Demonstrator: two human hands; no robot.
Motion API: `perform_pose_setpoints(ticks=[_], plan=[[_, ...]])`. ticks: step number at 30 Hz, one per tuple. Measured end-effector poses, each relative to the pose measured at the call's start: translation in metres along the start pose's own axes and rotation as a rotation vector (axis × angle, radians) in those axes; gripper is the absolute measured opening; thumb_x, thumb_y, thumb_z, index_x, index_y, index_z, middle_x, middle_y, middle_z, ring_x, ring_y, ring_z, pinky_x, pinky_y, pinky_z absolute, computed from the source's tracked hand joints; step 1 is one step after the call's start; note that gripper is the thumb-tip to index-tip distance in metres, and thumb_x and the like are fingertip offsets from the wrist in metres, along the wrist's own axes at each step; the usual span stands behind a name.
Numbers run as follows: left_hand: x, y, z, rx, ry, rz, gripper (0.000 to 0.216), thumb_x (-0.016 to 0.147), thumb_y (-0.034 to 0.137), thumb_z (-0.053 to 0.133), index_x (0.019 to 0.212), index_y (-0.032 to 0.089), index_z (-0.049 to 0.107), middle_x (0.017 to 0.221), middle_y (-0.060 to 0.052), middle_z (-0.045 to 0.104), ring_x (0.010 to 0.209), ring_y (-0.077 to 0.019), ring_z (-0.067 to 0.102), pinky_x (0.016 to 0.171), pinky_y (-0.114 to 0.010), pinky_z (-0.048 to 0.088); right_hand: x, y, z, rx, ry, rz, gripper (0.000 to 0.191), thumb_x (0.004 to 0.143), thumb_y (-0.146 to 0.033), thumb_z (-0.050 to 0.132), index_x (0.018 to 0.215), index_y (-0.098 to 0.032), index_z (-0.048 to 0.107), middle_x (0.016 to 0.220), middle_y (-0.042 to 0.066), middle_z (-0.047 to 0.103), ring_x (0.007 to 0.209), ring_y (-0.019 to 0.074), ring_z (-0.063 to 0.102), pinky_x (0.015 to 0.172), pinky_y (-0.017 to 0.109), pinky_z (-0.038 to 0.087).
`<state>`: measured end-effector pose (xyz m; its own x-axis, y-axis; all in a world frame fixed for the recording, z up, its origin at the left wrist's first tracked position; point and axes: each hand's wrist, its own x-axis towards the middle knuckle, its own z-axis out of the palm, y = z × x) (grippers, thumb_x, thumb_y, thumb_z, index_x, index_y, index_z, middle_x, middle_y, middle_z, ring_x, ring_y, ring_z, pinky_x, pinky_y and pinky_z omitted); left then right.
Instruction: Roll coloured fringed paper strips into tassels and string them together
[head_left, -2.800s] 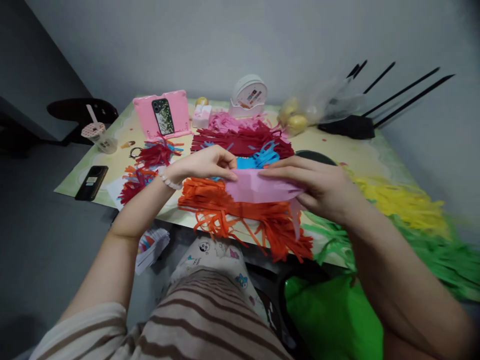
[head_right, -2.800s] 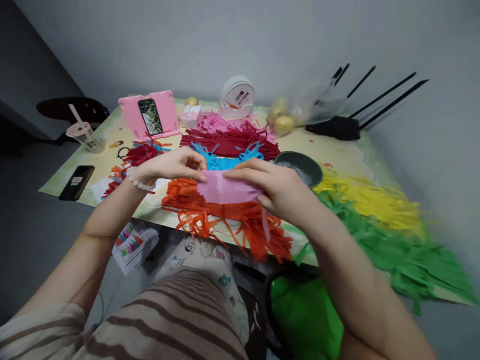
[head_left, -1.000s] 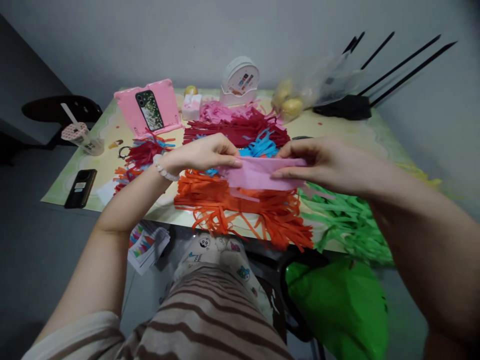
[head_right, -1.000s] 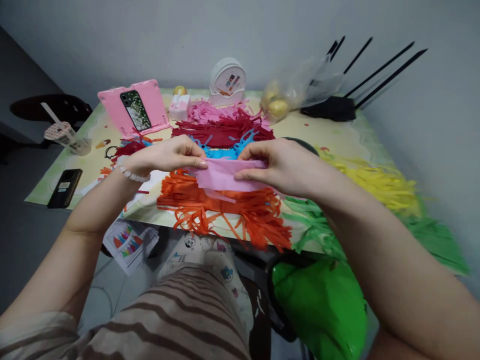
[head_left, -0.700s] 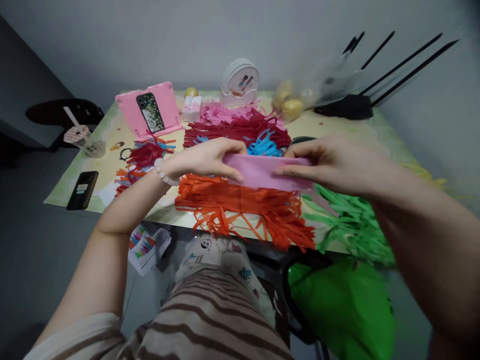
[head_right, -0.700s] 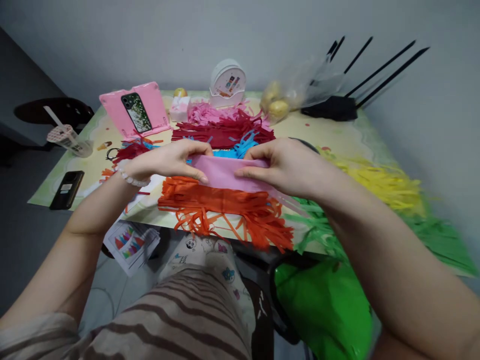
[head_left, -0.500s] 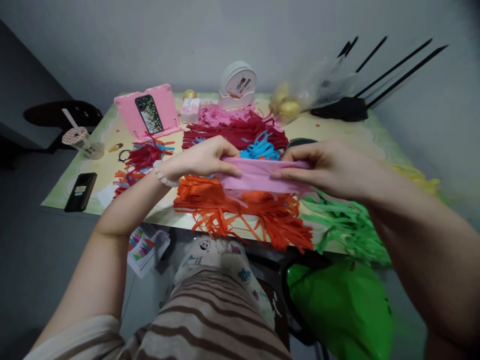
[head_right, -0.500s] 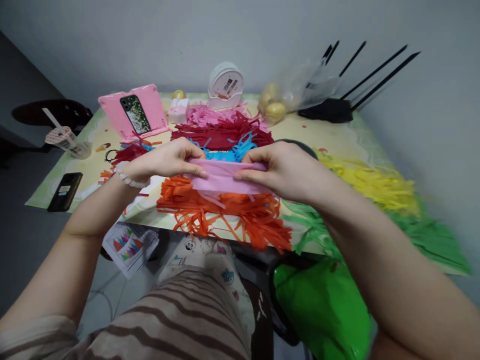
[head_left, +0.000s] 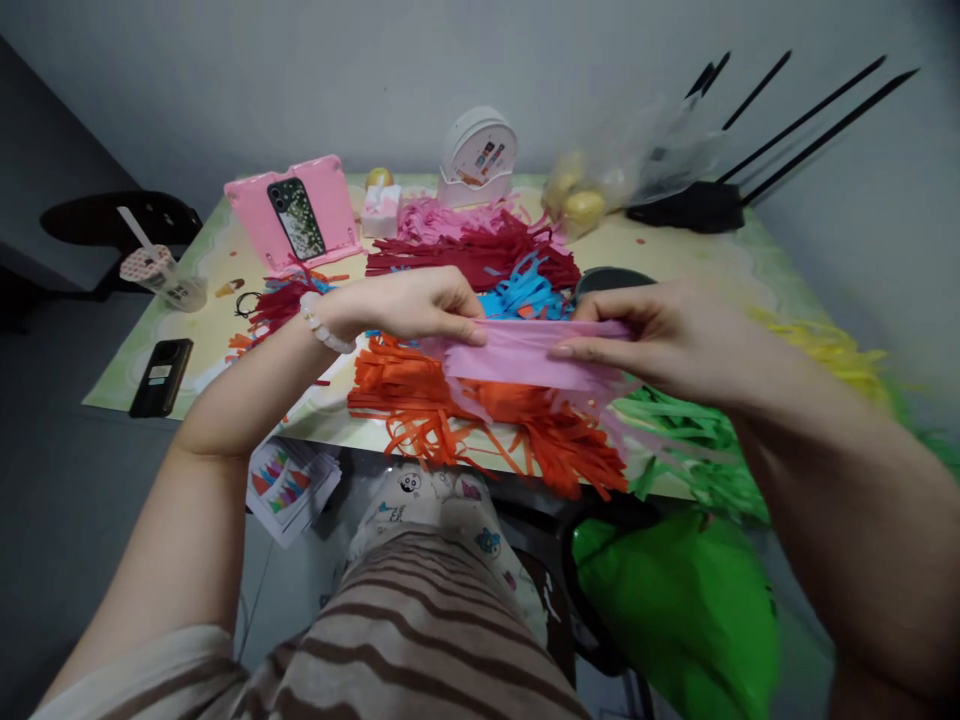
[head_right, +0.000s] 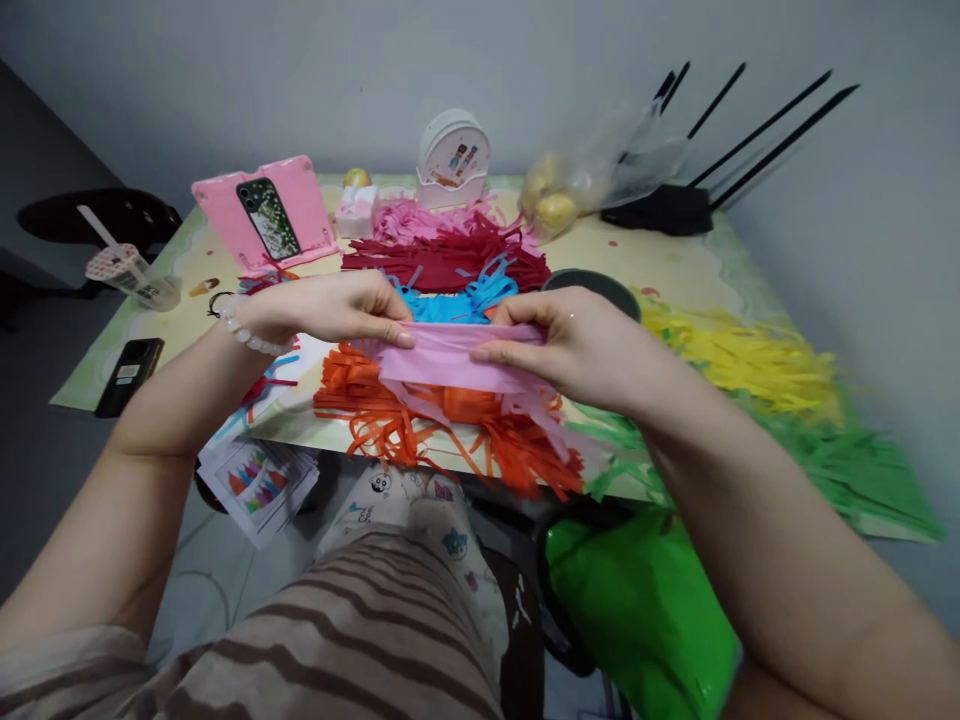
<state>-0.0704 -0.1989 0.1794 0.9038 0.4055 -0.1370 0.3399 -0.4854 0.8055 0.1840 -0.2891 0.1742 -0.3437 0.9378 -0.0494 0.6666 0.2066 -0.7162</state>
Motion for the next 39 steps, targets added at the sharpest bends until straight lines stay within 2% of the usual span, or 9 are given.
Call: perform_pose_setpoints(ticks=[3,7,13,16,21,25,30,36,39], plan=[[0.001,0.005,0.001,0.075,-0.021,0.03,0.038,0.082,0.044,0.077,0.058,0.017,0.064,0.053,0.003,0.047,0.047,-0.0069,0.037,0.05,-0.025,0.027,0.0,-0.005,0.001,-0.074,0.014,-0.015,0.081,0.066,-0.101,0.053,0.061,-0.02,0.055,0.054,-0.002,0.044,0.053,0.0105,0.037,0.053,0.028,0.028],[0.003,0.007,0.013,0.132,0.148,0.091,0.029,0.081,0.036,0.076,0.067,0.015,0.062,0.062,0.003,0.051,0.056,-0.0076,0.04,0.054,-0.023,0.029,-0.002,-0.009,0.002,-0.133,0.049,-0.047,0.078,0.072,-0.097,0.052,0.059,-0.02,0.056,0.052,-0.001,0.047,0.052,0.0121,0.04,0.053,0.029,0.03],[-0.002,-0.007,0.028,-0.093,0.299,0.048,0.029,0.083,0.037,0.077,0.071,0.013,0.065,0.061,0.003,0.053,0.055,-0.0061,0.044,0.053,-0.022,0.031,-0.007,0.001,0.009,0.089,0.147,-0.068,0.038,0.08,-0.055,0.07,0.072,-0.019,0.061,0.059,-0.003,0.051,0.053,0.0101,0.042,0.051,0.026,0.033],[-0.007,-0.015,0.036,-0.232,0.424,0.045,0.033,0.082,0.044,0.078,0.078,0.012,0.071,0.062,0.003,0.058,0.055,-0.0064,0.049,0.051,-0.019,0.035,-0.008,0.008,0.02,0.167,0.275,-0.098,0.025,0.08,-0.042,0.073,0.08,-0.018,0.069,0.066,-0.002,0.06,0.058,0.0103,0.047,0.055,0.026,0.036],[-0.017,-0.02,0.053,-0.472,0.522,0.073,0.031,0.086,0.038,0.074,0.108,0.017,0.079,0.096,-0.005,0.077,0.06,-0.0092,0.066,0.055,-0.021,0.052,-0.012,0.026,0.042,0.382,0.44,-0.168,0.015,0.084,-0.026,0.073,0.096,-0.023,0.081,0.092,0.003,0.076,0.077,0.0152,0.062,0.07,0.029,0.044],[-0.021,-0.024,0.058,-0.516,0.574,0.113,0.019,0.081,0.033,0.078,0.091,0.018,0.082,0.095,-0.007,0.08,0.059,-0.0102,0.067,0.057,-0.022,0.055,-0.012,0.037,0.053,0.537,0.44,-0.179,0.011,0.085,-0.021,0.072,0.083,-0.026,0.082,0.085,0.005,0.076,0.077,0.0183,0.064,0.073,0.033,0.046],[-0.024,-0.026,0.056,-0.465,0.589,0.169,0.024,0.082,0.04,0.078,0.076,0.017,0.081,0.083,-0.008,0.078,0.068,-0.0137,0.069,0.063,-0.024,0.056,-0.008,0.038,0.053,0.581,0.398,-0.257,0.016,0.085,-0.029,0.074,0.07,-0.025,0.079,0.075,0.007,0.072,0.077,0.0218,0.063,0.076,0.037,0.05],[-0.029,-0.023,0.052,-0.309,0.585,0.198,0.018,0.082,0.026,0.067,0.073,0.018,0.081,0.085,-0.007,0.076,0.074,-0.014,0.067,0.065,-0.024,0.053,-0.007,0.031,0.045,0.469,0.359,-0.287,0.02,0.084,-0.024,0.068,0.066,-0.024,0.076,0.079,0.007,0.073,0.079,0.0206,0.065,0.081,0.037,0.05],[-0.027,-0.022,0.053,-0.165,0.591,0.215,0.016,0.082,0.028,0.069,0.076,0.017,0.079,0.088,-0.007,0.075,0.08,-0.0154,0.067,0.073,-0.027,0.053,-0.005,0.026,0.039,0.316,0.336,-0.298,0.018,0.082,-0.022,0.064,0.068,-0.023,0.075,0.084,0.007,0.074,0.081,0.0204,0.065,0.082,0.037,0.05]])
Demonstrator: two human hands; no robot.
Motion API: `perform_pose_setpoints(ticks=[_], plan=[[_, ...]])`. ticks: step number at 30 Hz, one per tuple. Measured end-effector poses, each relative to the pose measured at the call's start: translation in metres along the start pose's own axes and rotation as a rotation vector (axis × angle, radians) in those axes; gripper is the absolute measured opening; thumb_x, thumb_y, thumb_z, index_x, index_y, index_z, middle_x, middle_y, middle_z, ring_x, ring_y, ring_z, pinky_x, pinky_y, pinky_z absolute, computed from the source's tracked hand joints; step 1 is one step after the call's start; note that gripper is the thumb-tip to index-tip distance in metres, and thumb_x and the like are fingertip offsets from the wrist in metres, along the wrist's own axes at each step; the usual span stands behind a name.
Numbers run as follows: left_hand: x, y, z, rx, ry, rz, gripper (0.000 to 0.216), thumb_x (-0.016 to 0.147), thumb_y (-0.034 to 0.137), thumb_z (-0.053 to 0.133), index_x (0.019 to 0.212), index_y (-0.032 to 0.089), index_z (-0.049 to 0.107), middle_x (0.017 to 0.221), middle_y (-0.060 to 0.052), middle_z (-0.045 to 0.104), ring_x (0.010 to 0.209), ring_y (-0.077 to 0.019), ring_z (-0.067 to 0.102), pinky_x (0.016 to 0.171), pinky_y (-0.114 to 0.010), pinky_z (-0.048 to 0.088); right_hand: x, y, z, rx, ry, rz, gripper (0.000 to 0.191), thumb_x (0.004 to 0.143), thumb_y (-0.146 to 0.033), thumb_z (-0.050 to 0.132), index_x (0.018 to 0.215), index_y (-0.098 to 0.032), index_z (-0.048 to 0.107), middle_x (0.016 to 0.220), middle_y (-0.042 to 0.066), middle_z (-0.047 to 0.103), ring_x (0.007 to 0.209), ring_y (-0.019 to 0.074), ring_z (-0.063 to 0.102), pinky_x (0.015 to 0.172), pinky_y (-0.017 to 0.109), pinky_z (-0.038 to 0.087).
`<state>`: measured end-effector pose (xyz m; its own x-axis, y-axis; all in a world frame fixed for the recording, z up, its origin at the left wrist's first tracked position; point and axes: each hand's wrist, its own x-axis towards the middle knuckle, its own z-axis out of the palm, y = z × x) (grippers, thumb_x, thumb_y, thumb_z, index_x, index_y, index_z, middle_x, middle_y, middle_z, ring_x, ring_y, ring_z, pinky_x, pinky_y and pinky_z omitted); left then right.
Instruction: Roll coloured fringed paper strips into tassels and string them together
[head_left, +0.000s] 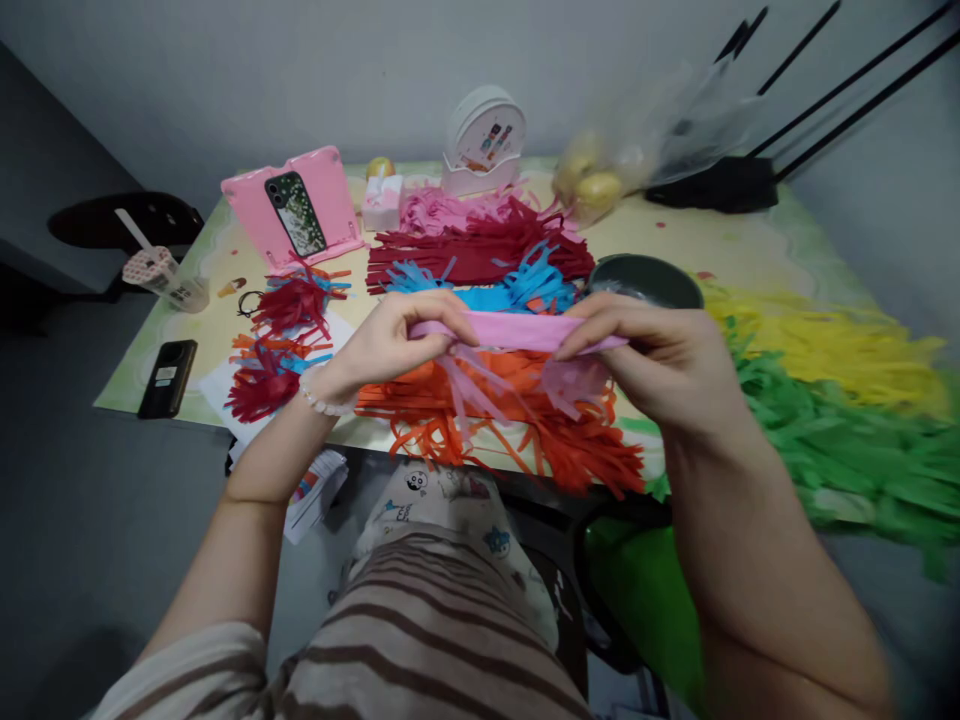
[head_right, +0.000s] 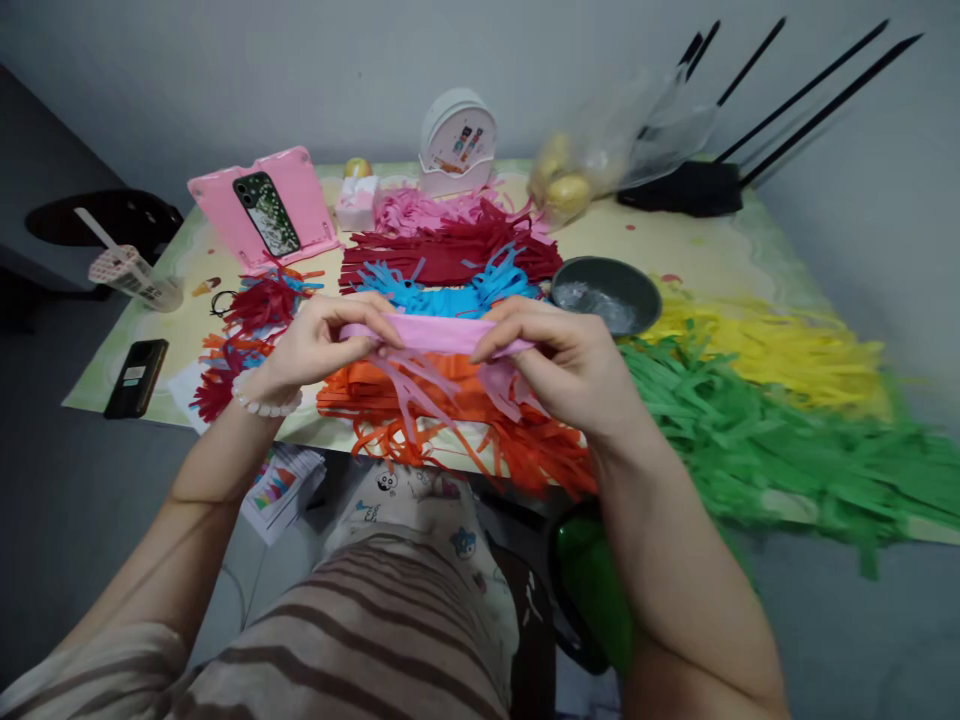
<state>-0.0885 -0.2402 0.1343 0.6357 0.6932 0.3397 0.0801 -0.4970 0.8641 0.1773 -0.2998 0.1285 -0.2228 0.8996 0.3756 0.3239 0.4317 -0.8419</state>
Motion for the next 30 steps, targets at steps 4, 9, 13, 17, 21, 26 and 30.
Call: perform_pose_setpoints(ticks=[4,9,13,17,21,26,30], plan=[[0.001,-0.006,0.011,0.117,0.111,0.01,0.038,0.084,0.047,0.076,0.064,0.017,0.062,0.074,-0.003,0.067,0.071,-0.0134,0.06,0.069,-0.026,0.046,0.005,-0.004,0.002,-0.138,-0.059,-0.076,0.016,0.084,-0.029,0.063,0.072,-0.023,0.073,0.083,0.007,0.073,0.078,0.02,0.063,0.075,0.035,0.049],[-0.001,-0.018,0.021,0.251,0.245,0.008,0.045,0.085,0.061,0.075,0.076,0.02,0.06,0.078,-0.002,0.066,0.073,-0.0146,0.058,0.07,-0.027,0.045,0.004,-0.001,0.013,-0.244,0.069,-0.015,0.019,0.085,-0.04,0.073,0.076,-0.026,0.066,0.08,0.004,0.069,0.073,0.0195,0.063,0.071,0.034,0.048],[-0.002,-0.02,0.018,0.246,0.225,0.032,0.049,0.085,0.064,0.073,0.105,0.019,0.068,0.107,-0.008,0.074,0.092,-0.0189,0.067,0.084,-0.029,0.049,0.003,0.001,0.016,-0.298,0.122,0.009,0.024,0.085,-0.039,0.075,0.105,-0.025,0.072,0.1,0.007,0.075,0.084,0.022,0.067,0.075,0.034,0.051],[-0.001,-0.013,0.014,0.251,0.148,-0.063,0.049,0.084,0.066,0.074,0.085,0.017,0.067,0.085,-0.004,0.073,0.081,-0.0175,0.066,0.075,-0.028,0.048,0.003,-0.001,0.015,-0.284,0.099,0.101,0.018,0.086,-0.041,0.074,0.085,-0.024,0.072,0.083,0.005,0.074,0.073,0.0198,0.063,0.068,0.032,0.049],[-0.003,-0.005,0.014,-0.068,0.054,-0.162,0.045,0.086,0.061,0.075,0.085,0.018,0.06,0.077,-0.002,0.073,0.071,-0.0161,0.07,0.066,-0.026,0.052,0.0,0.003,0.017,0.012,0.092,0.226,0.023,0.083,-0.045,0.079,0.084,-0.023,0.07,0.074,0.001,0.072,0.064,0.0167,0.064,0.061,0.03,0.052],[-0.008,-0.011,0.019,-0.348,0.104,-0.202,0.034,0.09,0.049,0.075,0.101,0.018,0.068,0.079,-0.003,0.076,0.061,-0.0136,0.071,0.062,-0.026,0.056,-0.007,0.01,0.032,0.23,0.201,0.257,0.022,0.085,-0.044,0.078,0.098,-0.027,0.075,0.077,0.002,0.074,0.067,0.0192,0.07,0.068,0.036,0.06],[-0.01,-0.02,0.023,-0.391,0.169,-0.221,0.03,0.088,0.047,0.074,0.099,0.019,0.074,0.083,-0.004,0.077,0.064,-0.0139,0.071,0.063,-0.027,0.059,-0.007,0.011,0.042,0.303,0.286,0.246,0.019,0.082,-0.045,0.078,0.091,-0.028,0.076,0.079,0.004,0.075,0.069,0.021,0.071,0.071,0.039,0.061]])
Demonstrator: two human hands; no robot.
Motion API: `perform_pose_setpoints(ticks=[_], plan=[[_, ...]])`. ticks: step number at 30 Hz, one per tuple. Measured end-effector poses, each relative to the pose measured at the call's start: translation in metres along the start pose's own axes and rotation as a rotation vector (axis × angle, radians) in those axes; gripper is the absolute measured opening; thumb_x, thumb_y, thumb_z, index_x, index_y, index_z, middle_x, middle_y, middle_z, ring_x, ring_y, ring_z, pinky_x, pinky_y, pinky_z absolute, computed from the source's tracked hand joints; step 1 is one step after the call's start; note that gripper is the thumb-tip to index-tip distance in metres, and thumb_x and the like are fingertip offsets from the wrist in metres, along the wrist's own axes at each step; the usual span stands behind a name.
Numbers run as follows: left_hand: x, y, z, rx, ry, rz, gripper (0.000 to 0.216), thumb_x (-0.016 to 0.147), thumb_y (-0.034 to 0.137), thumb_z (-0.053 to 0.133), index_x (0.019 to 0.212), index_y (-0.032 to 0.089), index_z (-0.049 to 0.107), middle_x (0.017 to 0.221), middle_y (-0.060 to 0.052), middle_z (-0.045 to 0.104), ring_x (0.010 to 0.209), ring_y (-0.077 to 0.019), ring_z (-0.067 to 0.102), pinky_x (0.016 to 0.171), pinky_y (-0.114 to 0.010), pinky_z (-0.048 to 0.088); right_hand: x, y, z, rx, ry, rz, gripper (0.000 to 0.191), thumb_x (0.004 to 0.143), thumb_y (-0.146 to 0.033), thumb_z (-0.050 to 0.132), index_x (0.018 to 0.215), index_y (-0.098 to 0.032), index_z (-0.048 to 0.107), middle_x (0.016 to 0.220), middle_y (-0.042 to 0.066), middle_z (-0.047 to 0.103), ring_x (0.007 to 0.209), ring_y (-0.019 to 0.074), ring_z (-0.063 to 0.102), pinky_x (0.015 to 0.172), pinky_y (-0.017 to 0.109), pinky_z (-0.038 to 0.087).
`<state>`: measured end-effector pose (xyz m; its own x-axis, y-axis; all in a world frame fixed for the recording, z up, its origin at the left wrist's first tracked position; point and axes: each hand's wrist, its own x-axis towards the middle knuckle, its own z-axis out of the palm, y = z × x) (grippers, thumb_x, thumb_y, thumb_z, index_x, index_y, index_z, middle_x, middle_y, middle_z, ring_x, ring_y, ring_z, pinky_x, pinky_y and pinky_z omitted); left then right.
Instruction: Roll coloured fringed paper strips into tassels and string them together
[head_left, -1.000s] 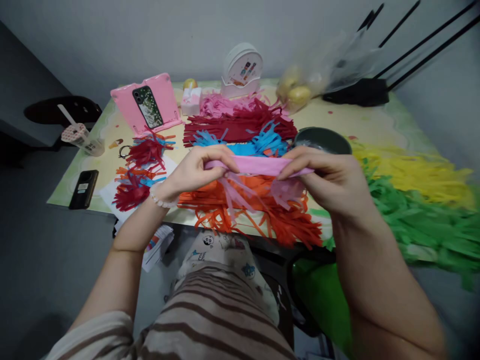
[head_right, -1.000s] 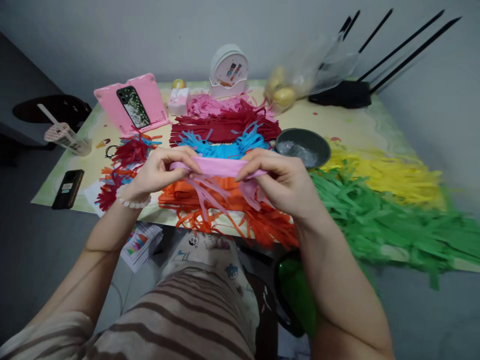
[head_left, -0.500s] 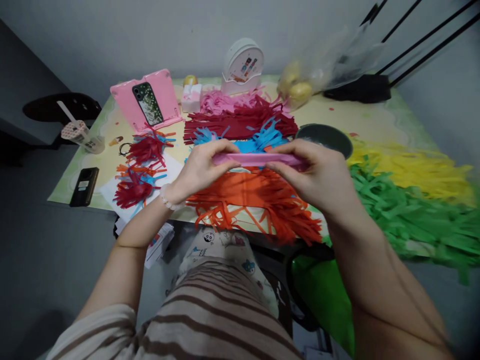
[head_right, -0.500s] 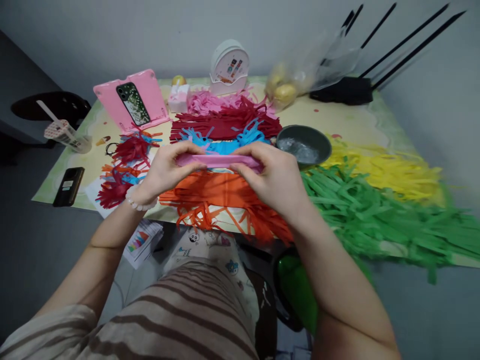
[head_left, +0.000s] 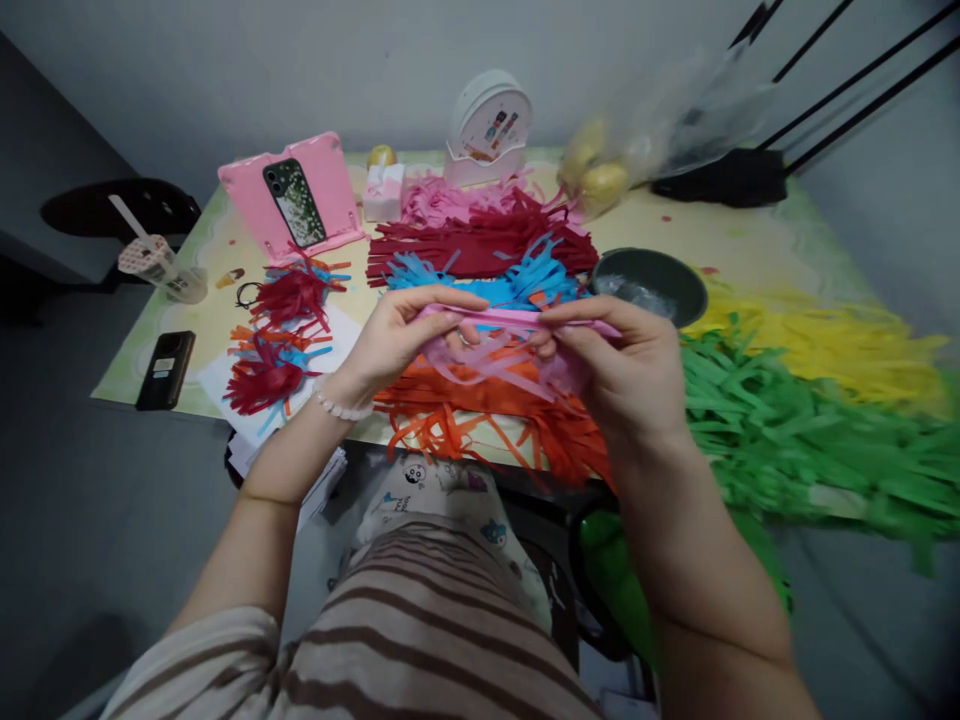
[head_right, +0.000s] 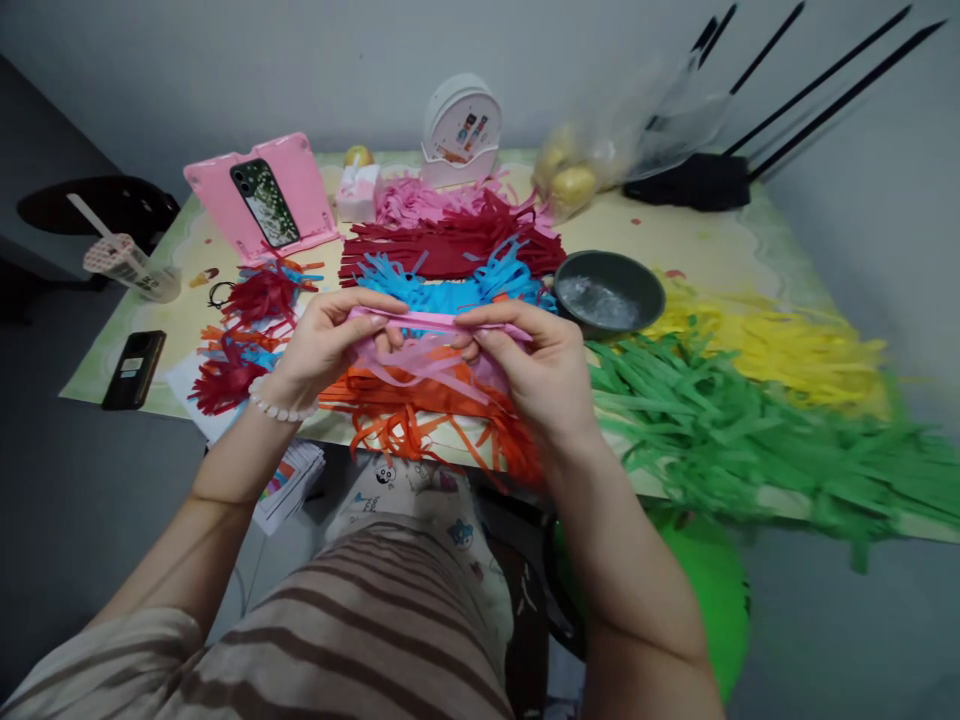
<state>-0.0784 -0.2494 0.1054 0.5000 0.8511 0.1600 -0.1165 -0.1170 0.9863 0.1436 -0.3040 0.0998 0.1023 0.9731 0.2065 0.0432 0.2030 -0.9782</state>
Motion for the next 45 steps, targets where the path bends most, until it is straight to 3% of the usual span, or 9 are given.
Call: perform_pose_setpoints(ticks=[6,11,16,19,26,31,39,42,45], plan=[[-0.001,-0.002,0.002,-0.058,0.049,0.01,0.028,0.085,0.045,0.075,0.084,0.017,0.07,0.081,-0.003,0.075,0.063,-0.0119,0.07,0.073,-0.029,0.062,0.002,0.003,0.005,0.047,-0.006,0.021,0.018,0.081,-0.044,0.076,0.084,-0.026,0.074,0.076,0.004,0.074,0.065,0.019,0.067,0.067,0.036,0.059],[-0.002,-0.004,0.002,-0.012,0.058,0.009,0.041,0.081,0.052,0.081,0.082,0.02,0.057,0.075,0.0,0.071,0.059,-0.0111,0.067,0.064,-0.027,0.058,-0.001,-0.002,0.001,-0.092,-0.046,-0.037,0.022,0.087,-0.047,0.073,0.084,-0.025,0.076,0.077,0.005,0.075,0.068,0.0202,0.07,0.068,0.035,0.059],[-0.002,-0.005,-0.005,0.32,0.046,0.123,0.036,0.089,0.053,0.074,0.101,0.022,0.061,0.079,-0.001,0.072,0.067,-0.015,0.07,0.068,-0.028,0.054,-0.005,-0.009,-0.002,-0.481,-0.02,-0.205,0.022,0.088,-0.034,0.071,0.108,-0.026,0.078,0.104,0.007,0.08,0.085,0.0228,0.073,0.081,0.037,0.057],[-0.003,-0.004,-0.008,0.57,0.028,0.192,0.029,0.095,0.046,0.066,0.106,0.019,0.068,0.088,-0.005,0.076,0.081,-0.0179,0.072,0.078,-0.029,0.053,-0.005,-0.007,-0.002,-0.596,0.0,-0.19,0.014,0.088,-0.029,0.07,0.099,-0.024,0.077,0.099,0.007,0.08,0.086,0.0232,0.074,0.082,0.036,0.056],[-0.006,-0.005,-0.003,0.12,-0.011,0.008,0.043,0.085,0.057,0.078,0.092,0.016,0.069,0.078,-0.005,0.076,0.072,-0.0181,0.077,0.07,-0.027,0.059,-0.006,0.006,0.0,-0.082,-0.065,-0.014,0.009,0.086,-0.031,0.078,0.087,-0.024,0.073,0.078,0.001,0.078,0.066,0.0172,0.074,0.068,0.031,0.062],[-0.006,-0.008,0.0,-0.108,-0.007,-0.054,0.034,0.081,0.046,0.085,0.099,0.017,0.082,0.084,-0.006,0.081,0.074,-0.0189,0.079,0.078,-0.031,0.063,-0.006,0.016,0.006,0.13,0.014,-0.031,0.008,0.081,-0.03,0.083,0.089,-0.029,0.082,0.077,0.0,0.08,0.065,0.0165,0.075,0.065,0.03,0.064],[-0.005,-0.025,0.005,-0.286,0.032,-0.066,0.013,0.074,0.031,0.086,0.079,0.02,0.083,0.074,-0.003,0.079,0.067,-0.0151,0.075,0.074,-0.029,0.062,0.0,0.022,0.015,0.35,0.015,0.062,0.012,0.07,-0.028,0.086,0.074,-0.021,0.077,0.067,0.001,0.076,0.054,0.0122,0.069,0.057,0.025,0.061],[-0.01,-0.024,0.0,-0.251,0.008,-0.04,0.018,0.077,0.037,0.085,0.08,0.02,0.082,0.076,-0.004,0.079,0.068,-0.0158,0.075,0.074,-0.03,0.062,-0.004,0.018,0.014,0.321,0.013,0.04,0.004,0.071,-0.023,0.081,0.073,-0.022,0.077,0.064,0.0,0.074,0.053,0.0129,0.068,0.055,0.025,0.06],[-0.015,-0.007,-0.009,0.067,-0.128,0.028,0.025,0.083,0.044,0.081,0.078,0.019,0.079,0.091,-0.01,0.082,0.094,-0.0248,0.079,0.092,-0.039,0.062,-0.01,0.009,0.009,0.138,-0.02,-0.083,0.011,0.075,-0.014,0.073,0.074,-0.023,0.078,0.066,0.001,0.075,0.056,0.0138,0.07,0.056,0.025,0.06]])
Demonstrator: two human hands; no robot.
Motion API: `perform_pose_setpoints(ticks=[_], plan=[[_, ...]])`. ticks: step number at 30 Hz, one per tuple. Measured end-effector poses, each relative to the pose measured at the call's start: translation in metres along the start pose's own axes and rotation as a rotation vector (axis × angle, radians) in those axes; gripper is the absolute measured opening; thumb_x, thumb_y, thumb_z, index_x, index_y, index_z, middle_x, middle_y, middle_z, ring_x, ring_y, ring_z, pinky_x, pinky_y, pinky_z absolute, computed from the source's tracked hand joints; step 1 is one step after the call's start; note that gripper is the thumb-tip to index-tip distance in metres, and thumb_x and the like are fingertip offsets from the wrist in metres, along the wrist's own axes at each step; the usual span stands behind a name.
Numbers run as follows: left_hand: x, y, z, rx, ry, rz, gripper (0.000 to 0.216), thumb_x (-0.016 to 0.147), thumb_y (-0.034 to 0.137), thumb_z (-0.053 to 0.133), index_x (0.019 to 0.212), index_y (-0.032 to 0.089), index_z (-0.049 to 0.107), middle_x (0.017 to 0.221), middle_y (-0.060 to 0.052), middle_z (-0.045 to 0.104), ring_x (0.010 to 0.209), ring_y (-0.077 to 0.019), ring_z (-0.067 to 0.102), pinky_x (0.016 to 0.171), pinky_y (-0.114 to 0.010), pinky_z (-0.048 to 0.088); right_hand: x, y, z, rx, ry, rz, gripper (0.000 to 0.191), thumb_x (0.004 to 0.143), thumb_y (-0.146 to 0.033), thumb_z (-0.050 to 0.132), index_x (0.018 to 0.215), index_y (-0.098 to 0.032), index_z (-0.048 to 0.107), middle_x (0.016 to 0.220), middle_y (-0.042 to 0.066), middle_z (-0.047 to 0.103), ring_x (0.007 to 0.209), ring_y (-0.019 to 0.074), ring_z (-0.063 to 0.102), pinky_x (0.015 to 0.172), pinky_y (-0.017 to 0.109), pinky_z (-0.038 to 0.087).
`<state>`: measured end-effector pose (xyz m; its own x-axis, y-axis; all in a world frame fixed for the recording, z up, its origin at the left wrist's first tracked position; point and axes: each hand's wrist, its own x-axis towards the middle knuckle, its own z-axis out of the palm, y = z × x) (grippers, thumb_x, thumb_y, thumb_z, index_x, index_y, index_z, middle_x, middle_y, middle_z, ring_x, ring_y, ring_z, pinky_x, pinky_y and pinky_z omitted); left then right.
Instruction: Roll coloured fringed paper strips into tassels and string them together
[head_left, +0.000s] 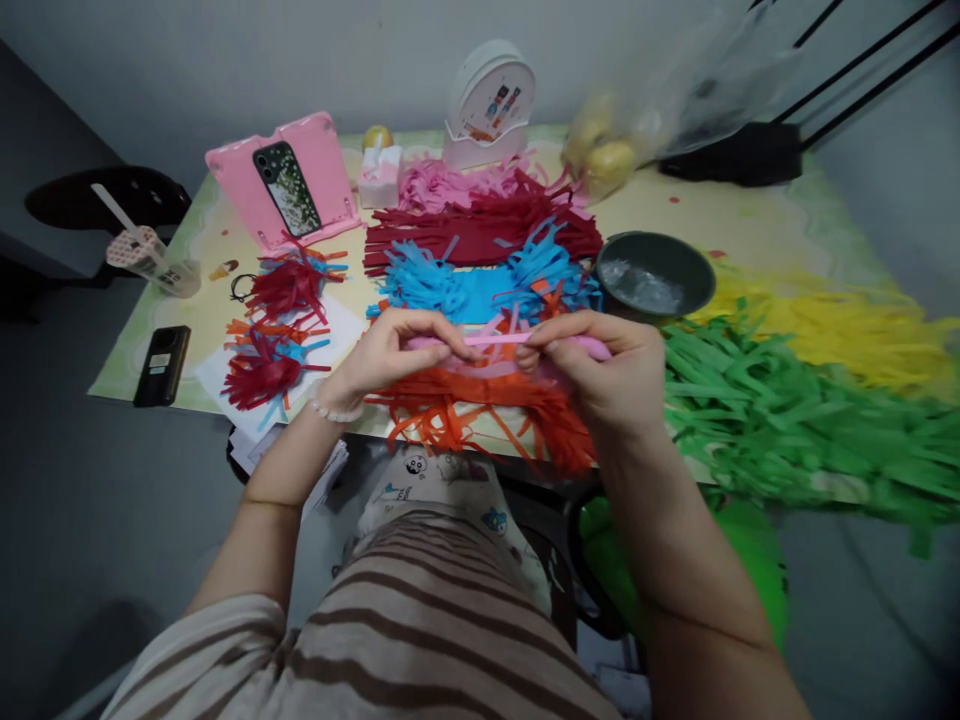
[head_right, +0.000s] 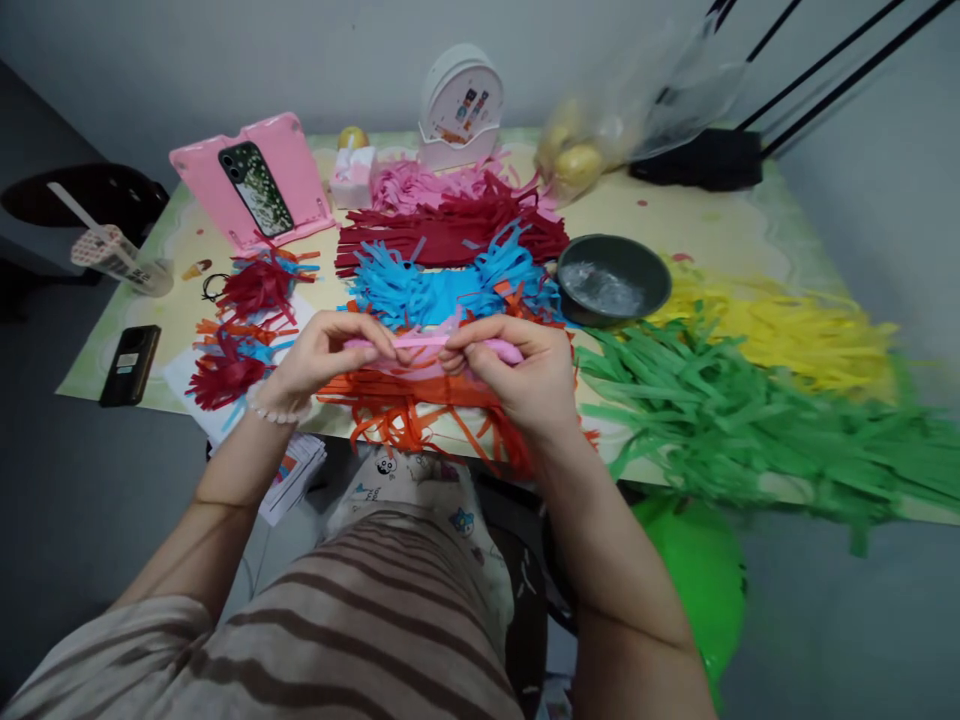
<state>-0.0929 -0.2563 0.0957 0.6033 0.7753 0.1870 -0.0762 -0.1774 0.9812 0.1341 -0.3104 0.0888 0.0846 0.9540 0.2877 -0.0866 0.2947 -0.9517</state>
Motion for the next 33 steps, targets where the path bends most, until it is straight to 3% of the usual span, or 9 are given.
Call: perform_pose_setpoints(ticks=[3,5,9,11,13,17,23,28,33], plan=[[0.0,0.023,-0.005,0.303,-0.013,0.142,0.026,0.087,0.043,0.079,0.075,0.02,0.077,0.115,-0.011,0.081,0.125,-0.0302,0.071,0.112,-0.047,0.052,-0.002,-0.011,-0.004,-0.212,-0.104,-0.158,0.021,0.075,-0.008,0.066,0.075,-0.024,0.079,0.07,0.0,0.077,0.061,0.0143,0.072,0.06,0.025,0.06],[0.003,0.032,-0.004,0.366,-0.051,0.173,0.023,0.089,0.044,0.077,0.087,0.021,0.079,0.118,-0.01,0.081,0.127,-0.0286,0.07,0.112,-0.045,0.052,-0.003,-0.017,-0.005,-0.318,-0.174,-0.246,0.024,0.075,-0.007,0.063,0.075,-0.024,0.08,0.073,0.0,0.078,0.064,0.0147,0.073,0.063,0.025,0.06],[0.01,0.032,0.001,0.332,-0.288,0.045,0.034,0.095,0.05,0.069,0.098,0.018,0.08,0.092,-0.008,0.082,0.088,-0.02,0.078,0.083,-0.03,0.059,-0.005,-0.023,-0.006,-0.425,-0.262,-0.378,0.028,0.077,-0.005,0.06,0.077,-0.025,0.079,0.077,-0.001,0.08,0.069,0.0135,0.075,0.067,0.023,0.058],[0.01,0.026,0.0,0.408,-0.31,0.059,0.038,0.098,0.051,0.064,0.094,0.017,0.079,0.082,-0.007,0.079,0.073,-0.0167,0.073,0.072,-0.028,0.057,-0.006,-0.025,-0.011,-0.46,-0.32,-0.385,0.028,0.079,-0.006,0.061,0.081,-0.026,0.081,0.078,-0.002,0.08,0.069,0.0128,0.075,0.068,0.022,0.058],[0.008,0.018,-0.001,0.619,-0.248,0.172,0.037,0.102,0.048,0.058,0.094,0.017,0.077,0.082,-0.006,0.078,0.074,-0.0163,0.071,0.078,-0.031,0.057,-0.003,-0.027,-0.018,-0.497,-0.4,-0.306,0.026,0.081,-0.012,0.067,0.095,-0.027,0.083,0.09,-0.001,0.083,0.077,0.0149,0.077,0.073,0.024,0.059],[0.006,-0.001,-0.005,1.072,-0.053,0.447,0.032,0.107,0.039,0.047,0.095,0.023,0.072,0.085,-0.002,0.076,0.092,-0.017,0.07,0.117,-0.052,0.046,0.015,-0.024,-0.026,-0.456,-0.472,0.033,0.034,0.087,-0.038,0.075,0.118,-0.025,0.08,0.119,0.006,0.081,0.105,0.0233,0.076,0.089,0.033,0.059],[0.003,-0.02,-0.007,1.161,0.005,0.723,0.018,0.107,0.03,0.051,0.107,0.029,0.069,0.102,0.002,0.078,0.104,-0.0135,0.073,0.127,-0.051,0.039,0.023,-0.001,-0.003,-0.033,-0.594,0.476,0.044,0.073,-0.061,0.086,0.079,-0.018,0.077,0.071,0.004,0.075,0.067,0.0151,0.068,0.07,0.028,0.054],[0.001,-0.032,-0.014,0.97,0.129,0.548,0.018,0.103,0.04,0.059,0.109,0.03,0.073,0.106,-0.002,0.079,0.117,-0.0198,0.072,0.123,-0.055,0.043,0.006,0.016,0.013,0.227,-0.333,0.569,0.047,0.06,-0.053,0.097,0.083,-0.02,0.071,0.059,-0.002,0.069,0.053,0.0114,0.062,0.056,0.023,0.05],[0.006,-0.047,-0.006,0.761,0.286,0.39,0.02,0.09,0.049,0.075,0.094,0.03,0.076,0.097,-0.002,0.08,0.113,-0.0255,0.074,0.126,-0.062,0.03,-0.001,0.018,0.026,0.316,-0.229,0.47,0.045,0.062,-0.051,0.096,0.083,-0.022,0.069,0.054,-0.005,0.067,0.048,0.011,0.059,0.048,0.021,0.045]])
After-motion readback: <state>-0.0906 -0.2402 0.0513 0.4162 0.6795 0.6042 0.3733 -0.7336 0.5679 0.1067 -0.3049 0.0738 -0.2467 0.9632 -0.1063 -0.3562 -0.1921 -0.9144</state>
